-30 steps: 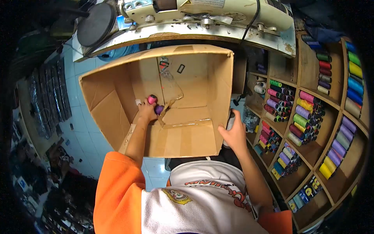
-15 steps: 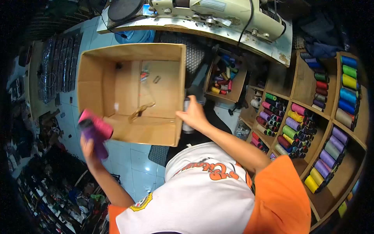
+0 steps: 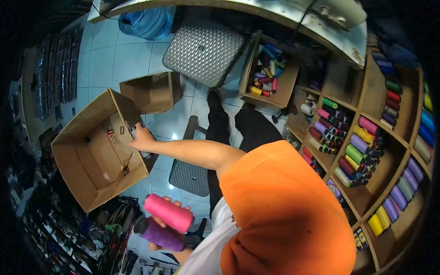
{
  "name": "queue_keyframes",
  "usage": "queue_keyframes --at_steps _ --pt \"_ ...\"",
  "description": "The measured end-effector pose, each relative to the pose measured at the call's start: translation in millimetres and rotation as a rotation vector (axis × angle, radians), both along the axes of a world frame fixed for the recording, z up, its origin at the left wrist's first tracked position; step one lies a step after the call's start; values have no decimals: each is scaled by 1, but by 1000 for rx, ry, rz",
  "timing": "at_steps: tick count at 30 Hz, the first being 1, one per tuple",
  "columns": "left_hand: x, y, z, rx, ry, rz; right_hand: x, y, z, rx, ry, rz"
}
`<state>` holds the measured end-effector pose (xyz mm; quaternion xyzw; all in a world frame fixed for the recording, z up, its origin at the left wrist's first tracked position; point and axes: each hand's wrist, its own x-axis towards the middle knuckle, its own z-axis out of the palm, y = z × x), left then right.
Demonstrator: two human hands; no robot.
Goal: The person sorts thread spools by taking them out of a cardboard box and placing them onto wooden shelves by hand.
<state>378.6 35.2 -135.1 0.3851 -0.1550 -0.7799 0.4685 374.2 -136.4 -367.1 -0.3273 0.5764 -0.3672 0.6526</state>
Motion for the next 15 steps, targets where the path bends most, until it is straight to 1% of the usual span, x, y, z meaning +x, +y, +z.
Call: queue_keyframes --at_steps 1,4,5,7,11,14,15 --pt "-1 6 -8 45 -1 16 9 -4 -13 21 -49 32" --pt "6 16 -35 130 -43 90 55 -11 -23 -48 -4 124" --pt "10 23 -38 159 -73 125 68 -11 -26 -46 43 135" --pt "14 27 -40 209 -172 181 79 -11 -25 -25 -31 149" --pt "26 32 -49 202 -166 260 78 0 -4 -17 -104 226" --pt "29 24 -53 191 -180 258 95 26 8 -16 -73 181" --pt "31 23 -54 190 -184 261 96 28 4 80 -145 213"
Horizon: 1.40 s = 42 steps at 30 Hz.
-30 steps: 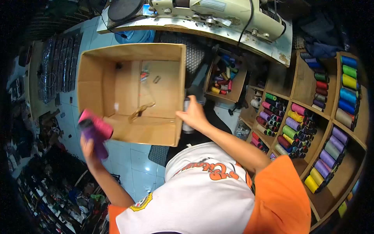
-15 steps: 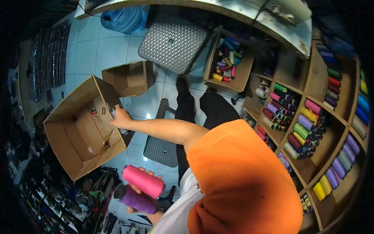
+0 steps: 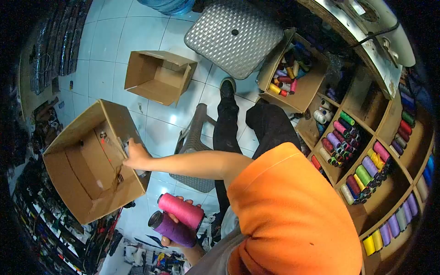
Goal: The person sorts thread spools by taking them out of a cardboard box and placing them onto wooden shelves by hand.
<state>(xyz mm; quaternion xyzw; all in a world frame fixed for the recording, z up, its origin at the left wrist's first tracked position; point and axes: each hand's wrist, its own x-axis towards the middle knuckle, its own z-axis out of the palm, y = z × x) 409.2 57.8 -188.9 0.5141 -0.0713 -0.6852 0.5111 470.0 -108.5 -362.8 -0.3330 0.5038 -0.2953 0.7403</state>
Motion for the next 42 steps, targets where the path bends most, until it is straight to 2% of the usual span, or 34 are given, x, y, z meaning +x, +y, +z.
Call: queue_keyframes --at_steps 4,7,8,11,15,19,23,26,28,30,31,33,35,37,38,39,40,42 --pt "7 -3 -11 -28 53 21 23 9 -44 127 92 5" --pt "9 3 -17 50 -42 2 52 20 -93 145 215 -45" --pt "13 8 -21 36 -43 0 56 18 -108 237 177 -45" --pt "19 12 -29 30 -69 -7 63 21 -154 282 300 -136" --pt "17 12 -33 76 -85 -28 47 7 -186 447 377 -204" --pt "11 0 -43 105 -83 -64 39 -1 -215 434 428 -298" --pt "3 -14 -46 113 -71 -140 20 -11 -224 419 329 -269" --pt "-6 -35 -45 61 -43 -231 2 -15 -233 372 407 -193" --pt "-17 -53 -35 54 -60 -267 -11 -6 -241 206 512 -39" --pt "-23 -67 -27 46 -73 -359 -79 -11 -222 178 293 159" --pt "-23 -76 -23 73 -70 -385 -129 -15 -195 227 7 272" --pt "-28 -95 -21 114 -44 -448 -191 -6 -161 286 -76 104" --pt "-28 -109 -28 -11 6 -621 -250 9 -132 432 -240 -193" --pt "-33 -129 -36 -42 55 -747 -318 32 -123 277 -448 -382" --pt "-40 -141 -39 -56 66 -804 -357 44 -111 296 -352 -399" --pt "-52 -155 -37 -70 61 -867 -396 59 -79 335 -258 -599" --pt "-61 -171 -41 -69 136 -970 -431 79 -63 273 -367 -827" --pt "-107 -195 -28 -130 69 -1094 -500 122 -25 113 10 -1026"
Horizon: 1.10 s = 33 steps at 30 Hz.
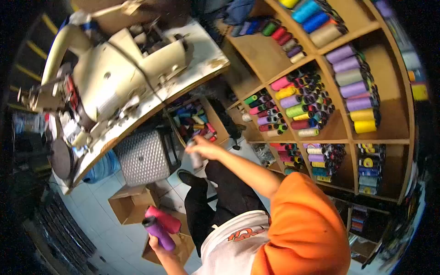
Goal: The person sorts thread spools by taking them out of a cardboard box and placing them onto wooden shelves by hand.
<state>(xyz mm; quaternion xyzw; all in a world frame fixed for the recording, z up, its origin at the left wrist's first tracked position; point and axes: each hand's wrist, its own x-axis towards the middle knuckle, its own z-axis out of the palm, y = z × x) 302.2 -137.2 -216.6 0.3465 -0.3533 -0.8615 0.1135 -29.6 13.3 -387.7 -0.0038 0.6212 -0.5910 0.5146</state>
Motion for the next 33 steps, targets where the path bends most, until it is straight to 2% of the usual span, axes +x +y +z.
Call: queue_keyframes --at_steps 1,2,3,4,5,6,7,9,10,11,13,16,20,21,23,25,28,33 --pt "-21 -9 3 -3 13 -60 -29 23 26 28 53 -113" --pt "-41 -18 6 -8 27 -121 -50 34 93 87 115 -242" --pt "-65 -22 9 -26 32 -181 -81 65 67 220 582 -234" --pt "-87 -23 12 -51 38 -241 -99 82 91 255 752 -341" --pt "-109 -22 16 -73 37 -295 -123 99 107 263 754 -428" --pt "-132 -18 20 -97 36 -342 -147 117 114 359 865 -492" --pt "-155 -11 27 -103 4 -402 -167 126 134 323 924 -535" --pt "-197 8 25 -110 64 -426 -219 151 125 273 1011 -685" --pt "-218 18 23 -88 95 -453 -244 156 127 356 1069 -744" --pt "-238 28 21 -66 125 -474 -272 162 121 408 1241 -774" --pt "-276 39 14 -26 158 -629 -323 160 124 465 1302 -851" --pt "-336 63 -3 -76 252 -727 -418 168 104 529 1371 -864" --pt "-389 81 -14 -98 264 -790 -490 158 101 785 1239 -1016" --pt "-393 81 -16 13 321 -796 -513 163 92 828 1223 -1011" --pt "-395 81 -24 82 287 -785 -535 165 81 905 1193 -1012" --pt "-394 77 -37 85 254 -811 -548 160 93 978 1174 -1019" --pt "-386 64 -54 121 167 -863 -560 152 105 1011 1208 -896" --pt "-362 36 -76 148 59 -883 -583 150 79 1071 1265 -935"
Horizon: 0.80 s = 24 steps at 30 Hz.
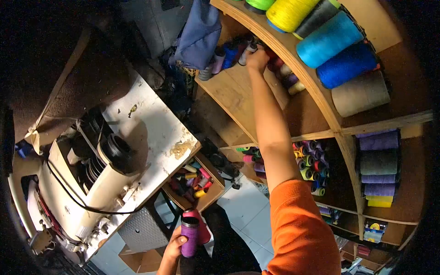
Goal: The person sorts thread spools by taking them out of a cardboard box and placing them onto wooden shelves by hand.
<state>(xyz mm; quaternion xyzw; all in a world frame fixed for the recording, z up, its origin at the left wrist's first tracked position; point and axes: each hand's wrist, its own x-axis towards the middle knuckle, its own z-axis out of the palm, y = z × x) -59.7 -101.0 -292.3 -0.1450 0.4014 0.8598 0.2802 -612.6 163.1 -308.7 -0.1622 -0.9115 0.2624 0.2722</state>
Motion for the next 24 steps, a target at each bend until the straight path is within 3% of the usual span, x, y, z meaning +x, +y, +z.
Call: queue_keyframes --at_steps 7,9,10,11,12,13,14,16,18,19,20,22,24 --pt "-25 -14 10 11 13 4 38 7 -23 -1 224 20" --pt "-48 -10 25 -44 100 16 89 6 -31 -279 33 252" --pt "-56 -9 22 -69 115 3 154 -25 13 -791 -194 436" --pt "-71 -6 27 -161 200 54 201 -41 52 -945 -579 602" --pt "-87 0 32 -251 280 108 240 -43 59 -932 -865 779" --pt "-97 8 36 -229 218 192 280 -49 71 -961 -994 911" --pt "-108 16 40 -203 158 276 315 -54 85 -1156 -1078 1010" --pt "-136 24 48 -340 233 286 370 -63 94 -1018 -1106 996" --pt "-151 36 45 -561 368 229 392 -78 102 -921 -773 851" --pt "-158 39 48 -508 375 198 388 -79 107 -970 -772 798" --pt "-165 41 50 -576 428 179 376 -71 121 -855 -929 782" --pt "-188 37 48 -624 529 218 360 -56 84 -1272 -774 711" --pt "-215 30 42 -830 619 274 327 -49 75 -1645 -574 495"
